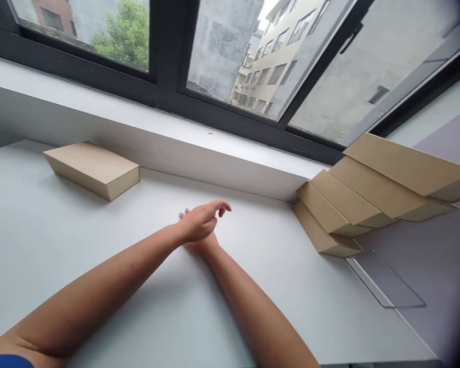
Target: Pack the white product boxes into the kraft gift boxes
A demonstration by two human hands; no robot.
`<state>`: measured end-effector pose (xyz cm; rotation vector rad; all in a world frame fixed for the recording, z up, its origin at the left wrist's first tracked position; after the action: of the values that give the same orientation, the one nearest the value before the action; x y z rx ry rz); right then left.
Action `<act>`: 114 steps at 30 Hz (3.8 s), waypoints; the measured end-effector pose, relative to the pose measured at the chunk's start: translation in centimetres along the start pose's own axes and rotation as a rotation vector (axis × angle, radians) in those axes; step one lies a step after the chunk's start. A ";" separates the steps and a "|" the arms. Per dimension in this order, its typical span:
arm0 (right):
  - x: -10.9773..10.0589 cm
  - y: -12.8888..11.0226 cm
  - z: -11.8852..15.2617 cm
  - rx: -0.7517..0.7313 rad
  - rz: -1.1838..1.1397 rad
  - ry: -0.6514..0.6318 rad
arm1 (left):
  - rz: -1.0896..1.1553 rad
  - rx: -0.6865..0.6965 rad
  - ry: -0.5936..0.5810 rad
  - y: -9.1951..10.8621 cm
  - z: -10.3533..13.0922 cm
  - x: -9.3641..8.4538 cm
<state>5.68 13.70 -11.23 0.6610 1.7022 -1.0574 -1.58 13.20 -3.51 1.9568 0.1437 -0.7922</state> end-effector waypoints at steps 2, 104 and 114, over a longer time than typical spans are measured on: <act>-2.2 3.9 2.7 0.089 0.006 -0.011 | 0.007 0.006 -0.016 -1.6 0.0 1.0; -5.2 13.4 -2.3 0.429 -1.170 1.003 | -0.053 -0.473 0.206 -7.8 -1.7 1.5; -4.4 12.6 -2.5 0.393 -1.185 0.986 | -0.298 -0.427 0.450 -7.0 -1.3 1.9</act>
<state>16.42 22.04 -11.19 0.3655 2.9174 -2.1418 -2.40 17.47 -9.42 1.6883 0.8209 -0.4431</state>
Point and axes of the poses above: each hand's wrist, its own z-axis away from the middle knuckle, its own x-axis out of the palm, y = z × x, the point moved 3 cm from there along -z, towards the middle knuckle, and after that the axes turned 2 degrees about -z, right-handed, at the moved point
